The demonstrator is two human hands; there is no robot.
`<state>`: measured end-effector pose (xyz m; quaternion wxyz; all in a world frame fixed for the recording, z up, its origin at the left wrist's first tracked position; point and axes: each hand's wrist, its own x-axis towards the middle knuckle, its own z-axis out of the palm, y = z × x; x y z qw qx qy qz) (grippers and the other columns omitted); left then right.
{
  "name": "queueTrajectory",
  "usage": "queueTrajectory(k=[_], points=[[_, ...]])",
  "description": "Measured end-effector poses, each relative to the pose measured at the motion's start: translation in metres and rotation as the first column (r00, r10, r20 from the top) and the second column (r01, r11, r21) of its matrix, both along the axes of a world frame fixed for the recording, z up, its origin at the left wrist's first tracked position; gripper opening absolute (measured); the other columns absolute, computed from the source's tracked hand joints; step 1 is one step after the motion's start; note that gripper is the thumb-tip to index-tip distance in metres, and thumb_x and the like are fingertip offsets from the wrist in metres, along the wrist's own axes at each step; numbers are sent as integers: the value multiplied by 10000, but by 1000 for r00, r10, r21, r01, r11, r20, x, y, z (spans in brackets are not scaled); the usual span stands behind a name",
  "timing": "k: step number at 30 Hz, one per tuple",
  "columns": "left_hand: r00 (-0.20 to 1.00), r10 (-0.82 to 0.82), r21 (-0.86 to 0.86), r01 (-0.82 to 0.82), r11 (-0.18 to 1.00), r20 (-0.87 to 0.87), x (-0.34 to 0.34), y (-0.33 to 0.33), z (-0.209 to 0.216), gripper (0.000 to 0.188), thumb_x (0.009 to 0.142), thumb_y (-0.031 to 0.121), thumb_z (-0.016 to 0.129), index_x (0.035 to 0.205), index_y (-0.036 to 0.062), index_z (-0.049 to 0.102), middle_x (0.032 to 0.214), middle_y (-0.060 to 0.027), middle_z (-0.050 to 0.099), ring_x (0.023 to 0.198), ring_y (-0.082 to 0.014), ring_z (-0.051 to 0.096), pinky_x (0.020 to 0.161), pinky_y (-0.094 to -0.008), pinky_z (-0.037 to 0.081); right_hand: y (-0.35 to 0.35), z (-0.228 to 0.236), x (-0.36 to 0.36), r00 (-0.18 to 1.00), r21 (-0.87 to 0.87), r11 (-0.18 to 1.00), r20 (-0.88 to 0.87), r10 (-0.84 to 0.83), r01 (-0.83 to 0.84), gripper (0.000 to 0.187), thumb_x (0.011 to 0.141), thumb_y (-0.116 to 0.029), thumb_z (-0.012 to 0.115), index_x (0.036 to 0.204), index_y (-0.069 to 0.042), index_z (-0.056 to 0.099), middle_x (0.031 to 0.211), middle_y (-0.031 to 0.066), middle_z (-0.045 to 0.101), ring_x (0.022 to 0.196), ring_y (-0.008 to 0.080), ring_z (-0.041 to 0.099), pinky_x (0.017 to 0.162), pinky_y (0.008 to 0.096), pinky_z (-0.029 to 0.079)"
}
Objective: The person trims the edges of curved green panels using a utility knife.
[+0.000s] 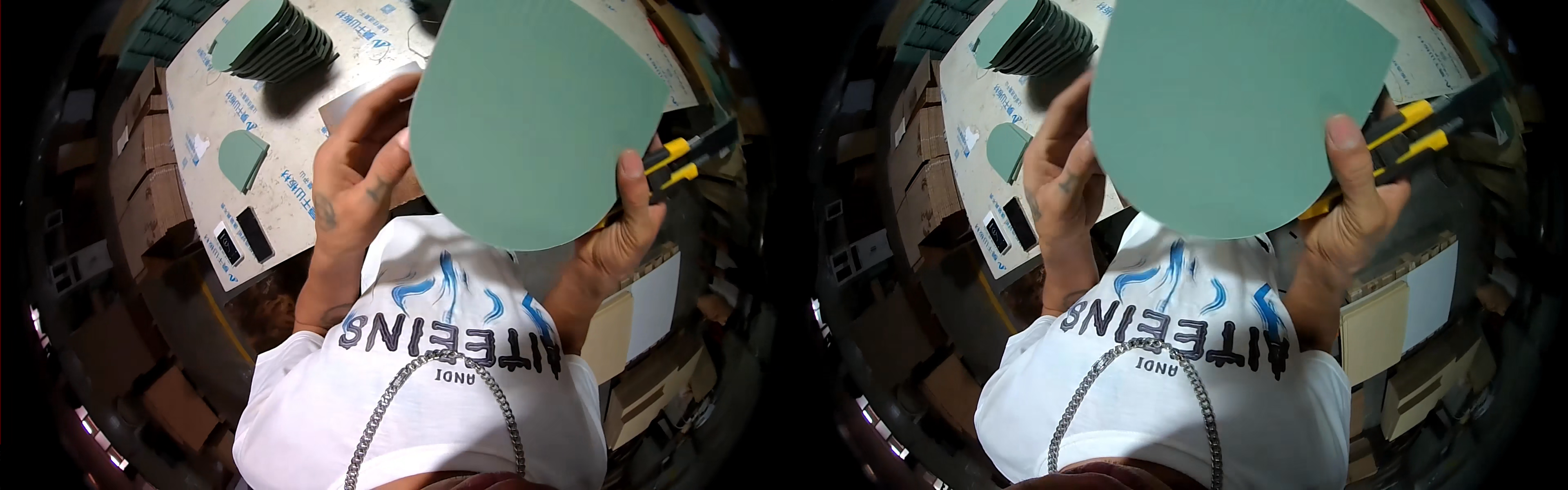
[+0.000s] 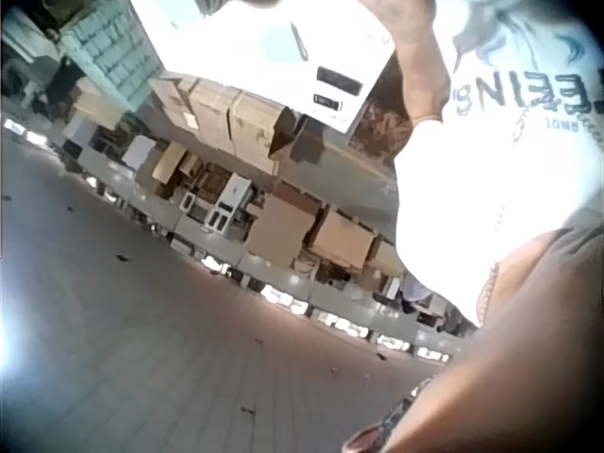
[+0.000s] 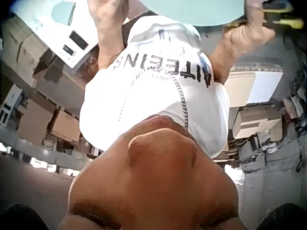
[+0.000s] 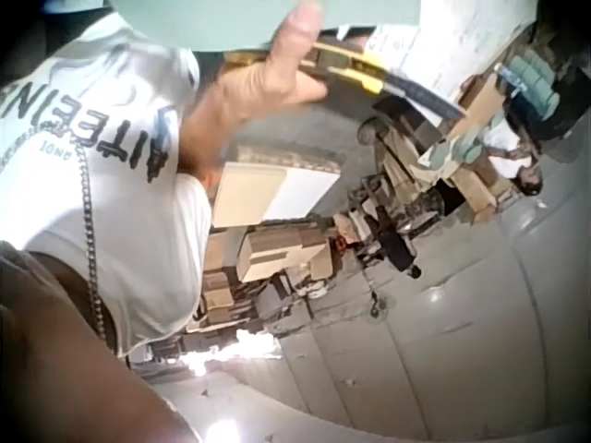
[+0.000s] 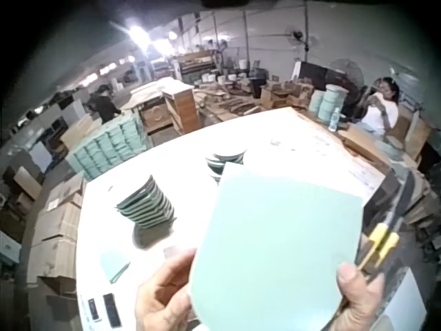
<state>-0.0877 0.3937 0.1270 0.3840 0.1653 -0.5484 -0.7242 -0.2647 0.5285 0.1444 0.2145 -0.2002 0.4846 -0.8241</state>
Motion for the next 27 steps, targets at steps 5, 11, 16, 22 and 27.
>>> queueTrajectory(k=[5,11,16,22,27], points=[[996,-80,273,89,958,-44,8,6,0,427,942,172,544,1262,-99,465,1073,-200,618,903,-225,665,729,-344,588,5,-1,-2,996,-37,996,-55,76,-78,412,896,-46,593,1249,106,442,1040,180,654,884,206,682,779,296,581],[996,-78,213,85,973,-42,9,2,-3,410,953,185,518,1234,-110,473,1027,-206,626,832,-216,675,627,-328,607,-1,-5,-2,990,-55,991,65,121,-118,398,880,-33,616,1222,101,465,1024,179,656,876,200,682,774,289,582],[992,-58,368,96,925,-115,-1,-1,1,408,948,157,525,1254,-103,452,1005,-182,631,823,-192,663,632,-300,598,-10,-6,-12,992,43,996,104,73,-77,360,884,-47,624,1198,72,491,1013,159,654,860,184,673,758,277,568],[999,-48,469,53,882,-23,-30,-16,-17,400,896,96,627,1219,-71,461,1015,-145,638,842,-165,654,649,-241,562,-35,-26,-44,985,136,986,157,77,-99,392,909,-118,621,1232,67,497,1090,131,627,947,169,631,835,292,515],[984,170,449,-177,876,55,-65,-33,-39,397,924,162,604,1225,-47,450,1048,-133,630,866,-160,645,696,-274,564,-73,-51,-80,941,233,912,97,324,-338,485,881,-139,662,1257,110,483,1129,129,609,1000,176,603,881,288,476]])
